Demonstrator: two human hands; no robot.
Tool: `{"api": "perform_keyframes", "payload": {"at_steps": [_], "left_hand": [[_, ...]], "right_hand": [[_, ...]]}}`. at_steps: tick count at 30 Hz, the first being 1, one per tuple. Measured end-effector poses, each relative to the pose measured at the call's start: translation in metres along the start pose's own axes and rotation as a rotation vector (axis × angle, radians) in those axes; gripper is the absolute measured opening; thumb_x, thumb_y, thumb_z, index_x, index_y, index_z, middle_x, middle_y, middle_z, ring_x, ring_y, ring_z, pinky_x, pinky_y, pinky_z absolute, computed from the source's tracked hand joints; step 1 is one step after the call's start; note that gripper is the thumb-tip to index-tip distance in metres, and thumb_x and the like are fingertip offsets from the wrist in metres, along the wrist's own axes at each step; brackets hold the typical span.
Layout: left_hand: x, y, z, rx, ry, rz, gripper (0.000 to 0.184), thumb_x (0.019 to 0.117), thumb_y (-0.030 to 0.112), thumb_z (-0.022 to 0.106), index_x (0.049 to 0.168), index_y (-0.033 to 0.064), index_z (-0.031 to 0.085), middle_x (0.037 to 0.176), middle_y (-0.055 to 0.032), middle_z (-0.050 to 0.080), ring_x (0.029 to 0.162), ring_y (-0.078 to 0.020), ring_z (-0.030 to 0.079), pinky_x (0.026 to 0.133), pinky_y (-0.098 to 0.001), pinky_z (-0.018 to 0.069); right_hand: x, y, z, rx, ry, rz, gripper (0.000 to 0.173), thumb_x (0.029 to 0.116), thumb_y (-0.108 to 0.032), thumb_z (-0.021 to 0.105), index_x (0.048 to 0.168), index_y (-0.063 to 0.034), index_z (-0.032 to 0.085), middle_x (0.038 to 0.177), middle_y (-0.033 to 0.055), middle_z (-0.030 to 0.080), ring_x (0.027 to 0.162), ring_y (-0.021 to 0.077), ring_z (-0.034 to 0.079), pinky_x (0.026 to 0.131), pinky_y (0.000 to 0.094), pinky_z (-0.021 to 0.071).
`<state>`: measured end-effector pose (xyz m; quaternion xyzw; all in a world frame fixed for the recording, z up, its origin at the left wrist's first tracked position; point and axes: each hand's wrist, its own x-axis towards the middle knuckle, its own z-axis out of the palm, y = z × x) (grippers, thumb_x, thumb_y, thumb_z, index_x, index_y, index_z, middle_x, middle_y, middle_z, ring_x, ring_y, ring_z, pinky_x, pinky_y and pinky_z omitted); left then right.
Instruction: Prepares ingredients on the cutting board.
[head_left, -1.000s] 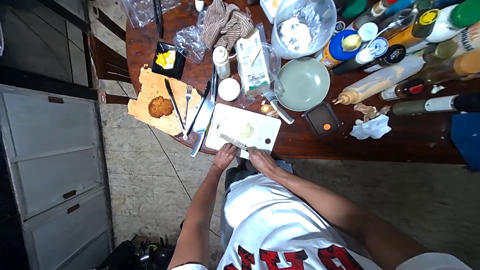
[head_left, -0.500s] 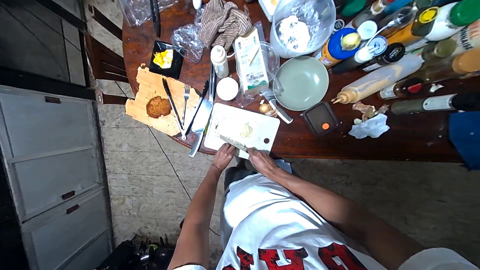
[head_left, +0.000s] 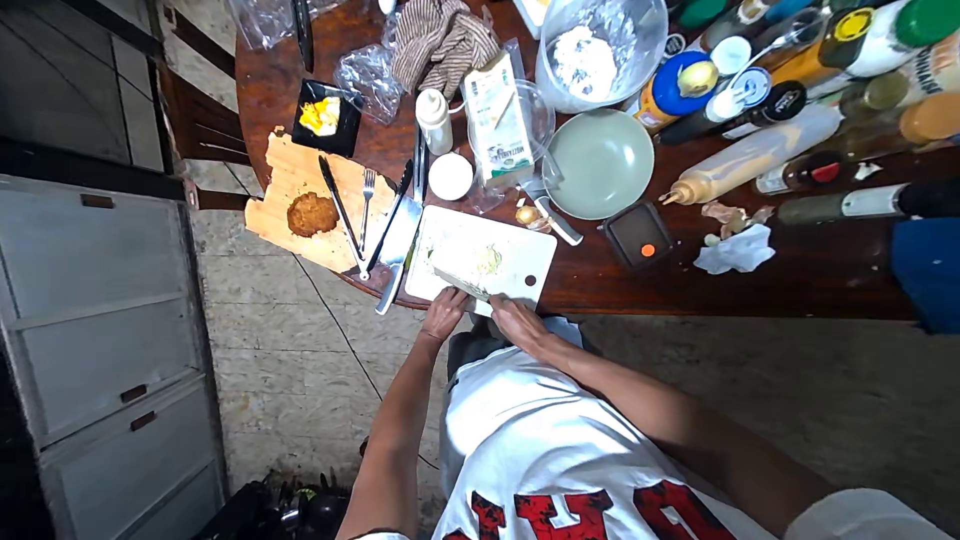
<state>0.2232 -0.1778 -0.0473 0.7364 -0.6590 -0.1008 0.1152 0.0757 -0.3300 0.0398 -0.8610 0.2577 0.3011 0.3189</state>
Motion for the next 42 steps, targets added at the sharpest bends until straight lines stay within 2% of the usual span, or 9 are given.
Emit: {"api": "perform_keyframes", "payload": {"at_steps": [9, 14, 25, 29, 34, 39, 42], "left_hand": [[0.001, 0.001, 0.000, -0.019, 0.024, -0.013, 0.021, 0.0945, -0.004, 0.059, 0.104, 0.0060, 0.076, 0.112, -0.0075, 0.073, 0.108, -0.0270, 0.069, 0.099, -0.0415, 0.0542], [0.000, 0.002, 0.002, -0.016, 0.021, -0.026, 0.021, 0.0946, -0.003, 0.060, 0.106, 0.0059, 0.075, 0.114, -0.0075, 0.073, 0.109, -0.0268, 0.068, 0.100, -0.0410, 0.0537], [0.000, 0.004, -0.001, -0.052, 0.029, -0.059, 0.020, 0.0935, -0.003, 0.062, 0.104, 0.0060, 0.076, 0.113, -0.0080, 0.074, 0.108, -0.0275, 0.069, 0.099, -0.0422, 0.0546], [0.000, 0.003, 0.002, -0.047, 0.038, -0.055, 0.020, 0.0942, -0.003, 0.061, 0.104, 0.0052, 0.076, 0.115, -0.0083, 0.073, 0.108, -0.0270, 0.069, 0.099, -0.0413, 0.0542], [0.000, 0.001, 0.002, -0.047, 0.049, -0.046, 0.019, 0.0939, -0.003, 0.061, 0.103, 0.0053, 0.076, 0.110, -0.0080, 0.073, 0.105, -0.0270, 0.069, 0.098, -0.0409, 0.0547], [-0.001, 0.002, 0.004, -0.050, 0.052, -0.060, 0.020, 0.0942, -0.004, 0.060, 0.103, 0.0050, 0.075, 0.112, -0.0081, 0.073, 0.107, -0.0266, 0.069, 0.099, -0.0405, 0.0543], [-0.001, 0.001, 0.005, -0.050, 0.075, -0.056, 0.018, 0.0931, -0.004, 0.062, 0.100, 0.0052, 0.076, 0.107, -0.0078, 0.074, 0.102, -0.0263, 0.069, 0.096, -0.0401, 0.0553]], "right_hand": [[-0.001, -0.002, -0.004, 0.007, -0.010, 0.002, 0.033, 0.1079, -0.018, 0.039, 0.131, -0.0009, 0.057, 0.105, 0.0245, 0.070, 0.101, 0.0434, 0.071, 0.085, 0.0573, 0.0573], [0.009, -0.001, 0.000, -0.007, 0.005, -0.013, 0.032, 0.1080, -0.017, 0.040, 0.129, -0.0001, 0.057, 0.102, 0.0243, 0.070, 0.099, 0.0426, 0.071, 0.084, 0.0557, 0.0577], [0.000, -0.001, -0.002, 0.020, -0.002, -0.005, 0.034, 0.1077, -0.017, 0.040, 0.131, 0.0002, 0.058, 0.106, 0.0256, 0.070, 0.101, 0.0439, 0.071, 0.086, 0.0580, 0.0571], [0.009, 0.000, 0.002, -0.009, -0.002, -0.005, 0.033, 0.1082, -0.017, 0.040, 0.130, 0.0006, 0.058, 0.105, 0.0254, 0.070, 0.101, 0.0434, 0.071, 0.086, 0.0563, 0.0573], [0.001, -0.001, -0.003, 0.015, -0.010, -0.007, 0.033, 0.1074, -0.016, 0.039, 0.127, 0.0011, 0.059, 0.104, 0.0254, 0.070, 0.100, 0.0434, 0.071, 0.084, 0.0573, 0.0574], [0.010, -0.002, 0.000, -0.003, 0.000, -0.010, 0.032, 0.1075, -0.016, 0.040, 0.126, 0.0008, 0.059, 0.103, 0.0244, 0.070, 0.100, 0.0426, 0.071, 0.084, 0.0562, 0.0577], [0.002, -0.001, -0.001, 0.012, -0.004, -0.007, 0.032, 0.1073, -0.017, 0.040, 0.126, 0.0003, 0.059, 0.103, 0.0245, 0.070, 0.100, 0.0429, 0.071, 0.084, 0.0569, 0.0576]]}}
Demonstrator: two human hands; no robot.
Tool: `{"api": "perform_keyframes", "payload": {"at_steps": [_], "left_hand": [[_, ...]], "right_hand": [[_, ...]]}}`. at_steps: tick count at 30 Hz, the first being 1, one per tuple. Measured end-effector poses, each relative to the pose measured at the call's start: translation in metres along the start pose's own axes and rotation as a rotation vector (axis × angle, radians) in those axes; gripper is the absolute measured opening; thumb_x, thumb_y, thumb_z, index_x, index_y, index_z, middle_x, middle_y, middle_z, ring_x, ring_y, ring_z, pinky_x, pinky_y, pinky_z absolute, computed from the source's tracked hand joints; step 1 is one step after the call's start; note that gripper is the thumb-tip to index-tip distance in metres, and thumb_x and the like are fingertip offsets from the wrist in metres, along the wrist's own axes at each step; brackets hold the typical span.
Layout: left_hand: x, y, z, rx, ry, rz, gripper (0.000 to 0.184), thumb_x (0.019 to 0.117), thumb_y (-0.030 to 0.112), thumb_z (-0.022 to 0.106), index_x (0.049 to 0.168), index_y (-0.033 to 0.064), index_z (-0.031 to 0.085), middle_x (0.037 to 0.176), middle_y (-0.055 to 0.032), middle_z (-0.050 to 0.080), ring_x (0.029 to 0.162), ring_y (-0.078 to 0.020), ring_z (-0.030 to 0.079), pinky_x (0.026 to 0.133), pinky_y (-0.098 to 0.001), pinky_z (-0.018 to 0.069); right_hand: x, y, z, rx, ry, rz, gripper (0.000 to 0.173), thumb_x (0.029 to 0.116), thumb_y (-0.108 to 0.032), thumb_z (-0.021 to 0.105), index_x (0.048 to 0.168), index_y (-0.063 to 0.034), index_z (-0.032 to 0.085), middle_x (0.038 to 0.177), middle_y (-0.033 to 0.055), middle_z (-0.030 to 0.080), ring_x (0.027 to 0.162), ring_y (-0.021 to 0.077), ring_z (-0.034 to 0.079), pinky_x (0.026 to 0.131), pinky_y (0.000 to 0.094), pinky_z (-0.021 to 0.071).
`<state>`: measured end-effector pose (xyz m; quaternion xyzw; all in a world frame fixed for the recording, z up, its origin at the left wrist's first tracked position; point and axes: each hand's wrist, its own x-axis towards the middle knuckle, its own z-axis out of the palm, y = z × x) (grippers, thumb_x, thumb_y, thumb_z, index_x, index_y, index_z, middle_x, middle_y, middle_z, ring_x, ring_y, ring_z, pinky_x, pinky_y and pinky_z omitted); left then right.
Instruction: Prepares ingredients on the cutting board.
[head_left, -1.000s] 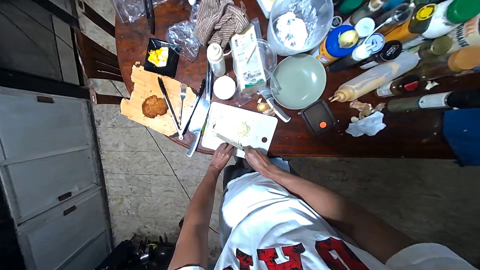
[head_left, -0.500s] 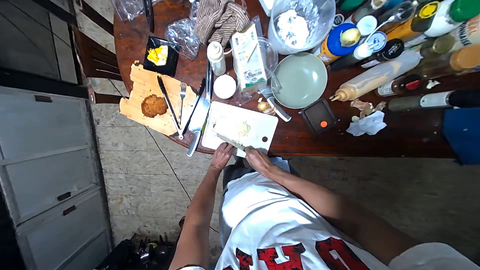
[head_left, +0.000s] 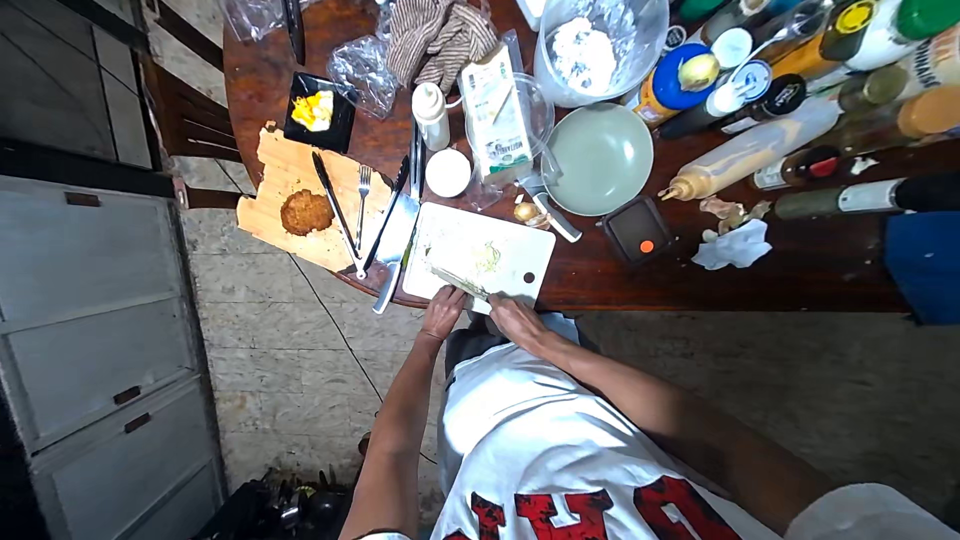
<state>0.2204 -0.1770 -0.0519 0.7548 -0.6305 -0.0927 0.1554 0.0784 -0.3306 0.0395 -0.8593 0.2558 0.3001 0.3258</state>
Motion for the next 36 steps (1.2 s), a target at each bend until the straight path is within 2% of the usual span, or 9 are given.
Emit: {"api": "perform_keyframes", "payload": {"at_steps": [9, 13, 16, 22, 28, 36], "left_hand": [[0.001, 0.004, -0.002, 0.011, -0.034, -0.050, 0.022, 0.0941, -0.005, 0.059, 0.107, 0.0034, 0.075, 0.118, -0.0103, 0.072, 0.112, -0.0279, 0.069, 0.098, -0.0394, 0.0553], [-0.004, 0.004, -0.003, -0.012, -0.092, -0.049, 0.025, 0.0974, -0.003, 0.055, 0.115, 0.0006, 0.072, 0.132, -0.0134, 0.067, 0.125, -0.0301, 0.063, 0.106, -0.0410, 0.0512], [-0.012, 0.005, -0.001, -0.028, -0.123, -0.041, 0.029, 0.0992, -0.003, 0.052, 0.122, 0.0009, 0.070, 0.139, -0.0122, 0.063, 0.135, -0.0307, 0.056, 0.110, -0.0401, 0.0485], [-0.001, 0.007, -0.007, -0.073, -0.114, -0.041, 0.028, 0.0966, -0.008, 0.054, 0.117, -0.0009, 0.071, 0.132, -0.0141, 0.067, 0.130, -0.0314, 0.060, 0.106, -0.0397, 0.0517], [0.004, 0.009, -0.008, -0.030, -0.089, -0.045, 0.023, 0.0936, -0.008, 0.058, 0.110, -0.0004, 0.072, 0.117, -0.0135, 0.070, 0.108, -0.0296, 0.068, 0.089, -0.0383, 0.0587], [0.003, 0.004, -0.005, -0.034, -0.090, -0.021, 0.024, 0.0942, -0.008, 0.057, 0.112, -0.0005, 0.071, 0.118, -0.0141, 0.069, 0.109, -0.0297, 0.068, 0.091, -0.0379, 0.0583]], "right_hand": [[0.020, 0.008, -0.001, 0.062, -0.007, -0.014, 0.031, 0.1071, -0.018, 0.042, 0.124, -0.0002, 0.060, 0.102, 0.0234, 0.070, 0.101, 0.0415, 0.071, 0.087, 0.0556, 0.0569], [0.019, 0.007, -0.007, 0.125, 0.029, 0.022, 0.030, 0.1066, -0.018, 0.045, 0.123, 0.0007, 0.061, 0.100, 0.0239, 0.070, 0.097, 0.0410, 0.071, 0.084, 0.0561, 0.0574], [0.020, 0.009, -0.006, 0.101, 0.045, 0.022, 0.029, 0.1067, -0.017, 0.044, 0.122, 0.0007, 0.061, 0.101, 0.0236, 0.070, 0.098, 0.0413, 0.071, 0.083, 0.0560, 0.0578], [0.009, 0.006, -0.011, 0.054, -0.001, -0.006, 0.032, 0.1072, -0.019, 0.041, 0.124, -0.0001, 0.061, 0.102, 0.0239, 0.070, 0.100, 0.0424, 0.071, 0.085, 0.0570, 0.0570], [-0.008, 0.005, -0.011, -0.011, -0.020, -0.001, 0.033, 0.1074, -0.018, 0.040, 0.127, 0.0002, 0.059, 0.105, 0.0251, 0.070, 0.102, 0.0437, 0.071, 0.085, 0.0580, 0.0569], [0.012, 0.004, -0.006, -0.058, -0.021, -0.006, 0.031, 0.1079, -0.016, 0.041, 0.126, 0.0014, 0.059, 0.105, 0.0257, 0.070, 0.103, 0.0442, 0.070, 0.086, 0.0575, 0.0566]]}}
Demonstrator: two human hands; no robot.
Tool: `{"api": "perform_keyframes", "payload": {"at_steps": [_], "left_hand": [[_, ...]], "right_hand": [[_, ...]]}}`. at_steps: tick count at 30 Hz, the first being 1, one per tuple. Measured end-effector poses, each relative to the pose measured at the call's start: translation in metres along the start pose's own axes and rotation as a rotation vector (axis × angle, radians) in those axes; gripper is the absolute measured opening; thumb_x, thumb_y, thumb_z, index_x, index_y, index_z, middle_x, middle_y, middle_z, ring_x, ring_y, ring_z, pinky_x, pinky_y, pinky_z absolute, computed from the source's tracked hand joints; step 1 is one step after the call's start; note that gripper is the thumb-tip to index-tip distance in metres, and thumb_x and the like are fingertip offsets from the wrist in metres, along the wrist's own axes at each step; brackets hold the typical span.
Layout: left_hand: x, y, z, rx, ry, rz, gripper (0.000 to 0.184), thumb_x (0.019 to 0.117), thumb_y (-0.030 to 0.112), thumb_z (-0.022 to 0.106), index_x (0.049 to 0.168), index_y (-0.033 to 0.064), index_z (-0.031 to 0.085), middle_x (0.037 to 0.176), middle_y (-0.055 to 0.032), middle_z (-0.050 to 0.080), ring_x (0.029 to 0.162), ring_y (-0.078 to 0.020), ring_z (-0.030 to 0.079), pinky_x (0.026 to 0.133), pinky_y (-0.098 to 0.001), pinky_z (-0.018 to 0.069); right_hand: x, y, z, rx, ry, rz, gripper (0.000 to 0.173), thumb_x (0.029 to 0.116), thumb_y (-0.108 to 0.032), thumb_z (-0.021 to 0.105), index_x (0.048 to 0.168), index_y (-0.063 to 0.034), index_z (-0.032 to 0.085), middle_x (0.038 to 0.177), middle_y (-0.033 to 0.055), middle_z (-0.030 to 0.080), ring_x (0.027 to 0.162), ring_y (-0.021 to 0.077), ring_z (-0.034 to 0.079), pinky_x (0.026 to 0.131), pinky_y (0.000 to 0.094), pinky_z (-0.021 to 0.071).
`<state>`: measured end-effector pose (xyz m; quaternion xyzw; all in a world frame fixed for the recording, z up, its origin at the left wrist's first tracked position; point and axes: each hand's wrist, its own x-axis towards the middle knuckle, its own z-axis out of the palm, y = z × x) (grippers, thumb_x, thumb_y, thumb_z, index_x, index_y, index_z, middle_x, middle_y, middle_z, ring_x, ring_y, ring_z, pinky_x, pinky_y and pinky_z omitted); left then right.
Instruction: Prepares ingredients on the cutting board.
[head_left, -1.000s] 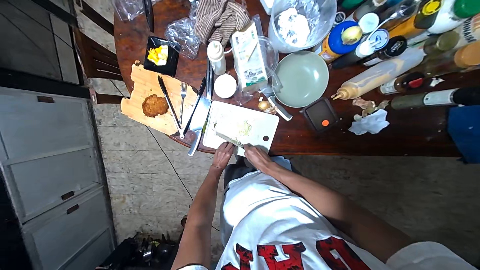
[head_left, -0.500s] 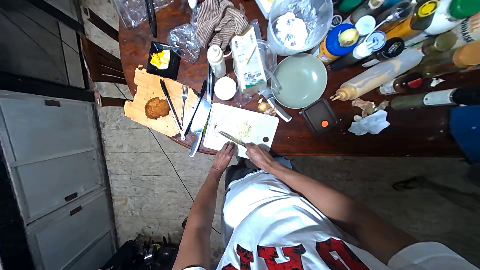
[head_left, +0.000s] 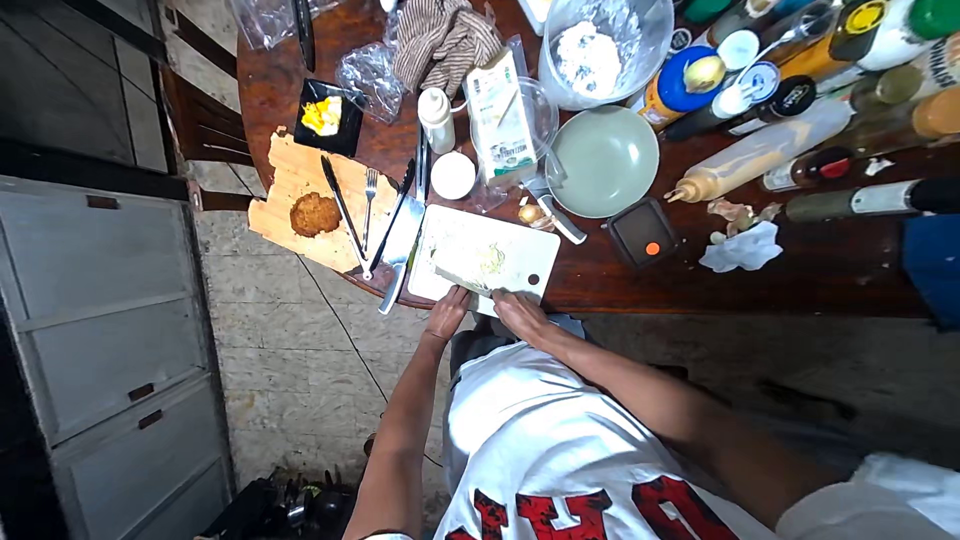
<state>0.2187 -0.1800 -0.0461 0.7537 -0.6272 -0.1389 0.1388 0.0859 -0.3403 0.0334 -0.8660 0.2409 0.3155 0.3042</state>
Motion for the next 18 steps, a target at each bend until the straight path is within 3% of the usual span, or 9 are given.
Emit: {"api": "perform_keyframes", "payload": {"at_steps": [6, 11, 18], "left_hand": [[0.000, -0.001, -0.001, -0.002, -0.026, 0.005, 0.025, 0.0932, -0.008, 0.058, 0.113, -0.0010, 0.072, 0.119, -0.0153, 0.070, 0.108, -0.0307, 0.069, 0.090, -0.0397, 0.0591], [0.001, -0.002, 0.001, -0.015, -0.019, -0.001, 0.028, 0.0937, -0.008, 0.057, 0.117, -0.0010, 0.071, 0.123, -0.0158, 0.069, 0.112, -0.0311, 0.068, 0.093, -0.0398, 0.0586], [0.001, -0.004, 0.000, 0.020, -0.006, 0.031, 0.024, 0.0935, -0.008, 0.057, 0.112, -0.0012, 0.071, 0.117, -0.0147, 0.070, 0.106, -0.0298, 0.069, 0.089, -0.0378, 0.0593]], "right_hand": [[-0.019, 0.002, -0.009, 0.044, -0.017, 0.008, 0.034, 0.1076, -0.018, 0.040, 0.129, 0.0013, 0.059, 0.108, 0.0265, 0.070, 0.104, 0.0453, 0.070, 0.088, 0.0594, 0.0559], [-0.003, 0.002, -0.006, 0.038, -0.028, 0.007, 0.033, 0.1082, -0.018, 0.040, 0.129, 0.0015, 0.058, 0.108, 0.0265, 0.069, 0.104, 0.0447, 0.070, 0.088, 0.0580, 0.0564], [-0.013, 0.002, -0.009, 0.036, -0.030, -0.003, 0.034, 0.1078, -0.019, 0.039, 0.126, 0.0007, 0.059, 0.106, 0.0257, 0.070, 0.103, 0.0438, 0.070, 0.086, 0.0579, 0.0566]]}}
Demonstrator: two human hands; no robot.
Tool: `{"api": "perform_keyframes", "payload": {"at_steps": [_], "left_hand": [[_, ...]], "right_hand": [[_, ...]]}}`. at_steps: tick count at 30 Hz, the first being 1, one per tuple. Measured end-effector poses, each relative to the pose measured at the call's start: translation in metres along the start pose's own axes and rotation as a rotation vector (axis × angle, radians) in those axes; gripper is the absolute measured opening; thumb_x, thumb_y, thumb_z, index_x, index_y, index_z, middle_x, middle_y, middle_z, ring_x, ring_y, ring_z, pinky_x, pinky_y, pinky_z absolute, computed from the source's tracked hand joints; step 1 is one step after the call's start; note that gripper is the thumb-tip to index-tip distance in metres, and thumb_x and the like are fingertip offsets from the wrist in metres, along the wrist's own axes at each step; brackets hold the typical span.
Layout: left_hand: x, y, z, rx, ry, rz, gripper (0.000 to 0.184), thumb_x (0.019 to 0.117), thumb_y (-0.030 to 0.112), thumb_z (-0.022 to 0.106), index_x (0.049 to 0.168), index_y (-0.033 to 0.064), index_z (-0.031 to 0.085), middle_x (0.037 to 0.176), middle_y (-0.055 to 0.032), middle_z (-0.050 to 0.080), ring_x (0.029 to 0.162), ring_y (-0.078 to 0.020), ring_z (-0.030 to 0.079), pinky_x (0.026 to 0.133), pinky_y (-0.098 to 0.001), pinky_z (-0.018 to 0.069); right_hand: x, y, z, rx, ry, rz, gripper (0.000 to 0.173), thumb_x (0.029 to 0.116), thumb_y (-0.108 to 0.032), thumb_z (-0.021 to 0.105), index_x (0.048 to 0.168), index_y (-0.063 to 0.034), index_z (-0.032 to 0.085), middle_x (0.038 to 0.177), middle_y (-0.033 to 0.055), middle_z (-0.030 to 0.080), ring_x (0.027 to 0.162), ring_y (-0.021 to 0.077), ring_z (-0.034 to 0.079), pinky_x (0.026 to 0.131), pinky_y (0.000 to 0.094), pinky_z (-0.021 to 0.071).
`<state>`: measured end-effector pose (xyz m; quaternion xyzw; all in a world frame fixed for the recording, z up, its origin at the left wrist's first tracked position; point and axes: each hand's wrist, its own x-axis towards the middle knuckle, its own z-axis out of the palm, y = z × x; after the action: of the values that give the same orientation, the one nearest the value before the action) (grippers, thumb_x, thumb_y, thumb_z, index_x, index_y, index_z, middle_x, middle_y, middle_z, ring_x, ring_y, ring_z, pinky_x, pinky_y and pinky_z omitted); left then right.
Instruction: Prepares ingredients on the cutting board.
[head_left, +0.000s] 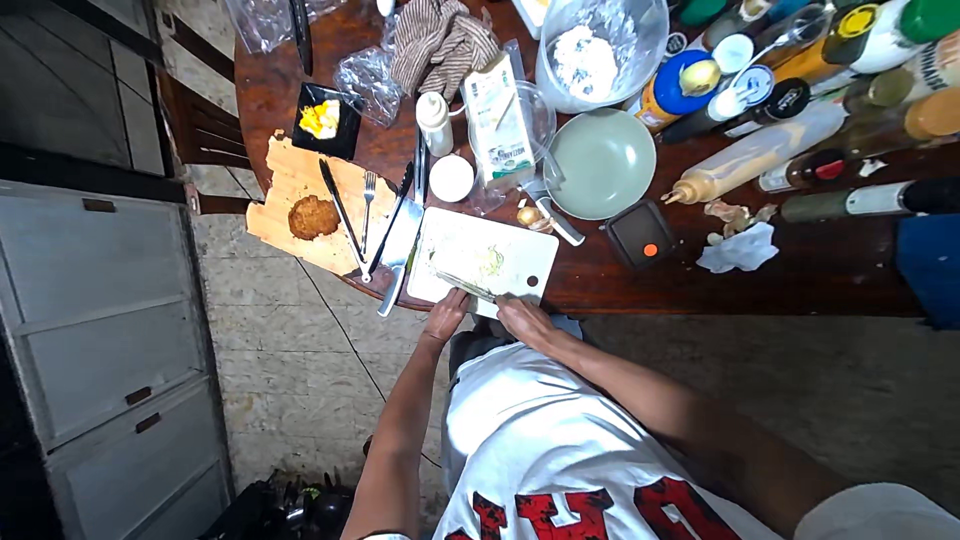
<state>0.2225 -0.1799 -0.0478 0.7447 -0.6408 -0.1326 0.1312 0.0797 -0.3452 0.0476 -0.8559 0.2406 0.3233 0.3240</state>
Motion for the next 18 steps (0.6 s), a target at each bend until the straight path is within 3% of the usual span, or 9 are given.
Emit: {"api": "perform_keyframes", "payload": {"at_steps": [6, 12, 18], "left_hand": [[-0.001, 0.002, -0.001, -0.022, 0.016, -0.034, 0.024, 0.0939, -0.008, 0.058, 0.113, -0.0010, 0.071, 0.117, -0.0155, 0.069, 0.108, -0.0303, 0.069, 0.089, -0.0385, 0.0595], [-0.004, 0.001, 0.000, -0.004, 0.007, -0.038, 0.028, 0.0958, -0.008, 0.054, 0.117, 0.0003, 0.071, 0.129, -0.0119, 0.069, 0.125, -0.0287, 0.063, 0.101, -0.0381, 0.0546], [-0.003, 0.004, -0.001, -0.059, 0.018, -0.083, 0.025, 0.0947, -0.008, 0.056, 0.111, -0.0010, 0.072, 0.122, -0.0152, 0.070, 0.116, -0.0308, 0.068, 0.095, -0.0406, 0.0580]], "right_hand": [[0.019, 0.002, 0.006, 0.025, 0.003, -0.015, 0.032, 0.1078, -0.018, 0.040, 0.126, 0.0009, 0.059, 0.107, 0.0252, 0.070, 0.105, 0.0430, 0.070, 0.088, 0.0570, 0.0563], [0.022, 0.008, 0.004, 0.132, 0.036, 0.019, 0.031, 0.1068, -0.018, 0.043, 0.122, 0.0002, 0.063, 0.106, 0.0234, 0.070, 0.103, 0.0403, 0.070, 0.088, 0.0553, 0.0567], [0.008, 0.003, -0.001, 0.059, 0.021, -0.005, 0.033, 0.1071, -0.019, 0.041, 0.125, 0.0003, 0.061, 0.105, 0.0248, 0.070, 0.103, 0.0429, 0.070, 0.086, 0.0578, 0.0564]]}}
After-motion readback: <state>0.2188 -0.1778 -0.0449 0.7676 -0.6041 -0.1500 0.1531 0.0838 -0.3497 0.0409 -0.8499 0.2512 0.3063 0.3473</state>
